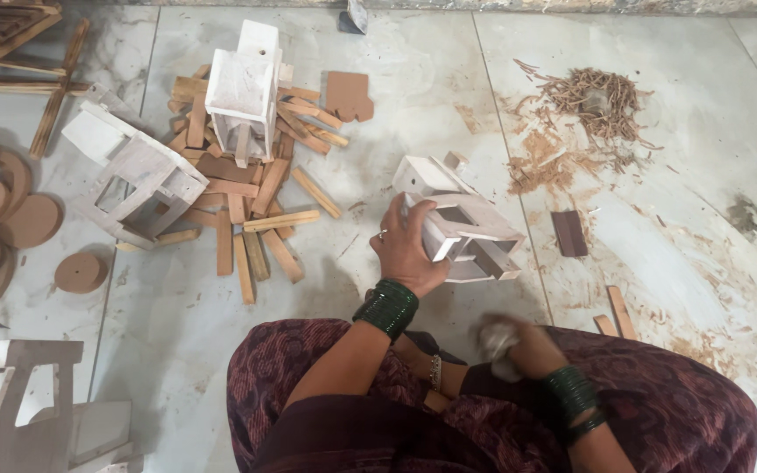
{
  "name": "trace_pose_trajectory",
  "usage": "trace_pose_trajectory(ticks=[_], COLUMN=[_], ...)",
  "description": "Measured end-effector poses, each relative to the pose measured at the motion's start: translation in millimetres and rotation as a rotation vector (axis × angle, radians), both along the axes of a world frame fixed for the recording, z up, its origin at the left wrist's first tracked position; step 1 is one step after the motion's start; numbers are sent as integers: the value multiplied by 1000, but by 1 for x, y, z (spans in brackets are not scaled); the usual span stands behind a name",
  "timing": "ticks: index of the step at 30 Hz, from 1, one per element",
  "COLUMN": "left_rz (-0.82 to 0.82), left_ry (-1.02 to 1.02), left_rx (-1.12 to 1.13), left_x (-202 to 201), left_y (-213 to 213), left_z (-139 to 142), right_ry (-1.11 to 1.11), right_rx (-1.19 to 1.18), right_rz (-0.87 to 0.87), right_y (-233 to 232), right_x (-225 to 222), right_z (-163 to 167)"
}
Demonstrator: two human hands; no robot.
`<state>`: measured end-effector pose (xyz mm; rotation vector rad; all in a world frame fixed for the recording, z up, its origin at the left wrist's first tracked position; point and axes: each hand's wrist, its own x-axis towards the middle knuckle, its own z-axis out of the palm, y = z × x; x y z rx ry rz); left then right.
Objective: The person sits on the floor and wipes white-painted wooden craft parts one at a time with a cloth, turning each piece to clean its surfaces and setting it aside with the other finished pieces.
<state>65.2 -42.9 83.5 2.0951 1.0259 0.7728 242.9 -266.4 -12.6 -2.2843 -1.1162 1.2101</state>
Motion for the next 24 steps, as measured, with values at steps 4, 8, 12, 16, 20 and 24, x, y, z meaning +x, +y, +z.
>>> trace_pose_trajectory(ticks=[4,8,12,16,20,24], left_rz=[-90,-268,-355,-396,-469,-581], left_ry=[93,237,296,345,368,532], left_rx=[63,111,173,255,345,463], left_x=[-3,4,4,8,15,21], left_y=[-3,-15,-18,-15,-13,-21], left_z=[1,7,8,5,-2,-13], right_ry=[4,120,340,393,240,-32], right_rx=[238,274,508,295,186,186], right_rz=[-221,-392,-399,-358,-219,1], right_y=[22,30,28,31,34,33], right_x=[22,3,-15,-19,-27,-26], right_z=[15,5,-14,-20,-22,-17])
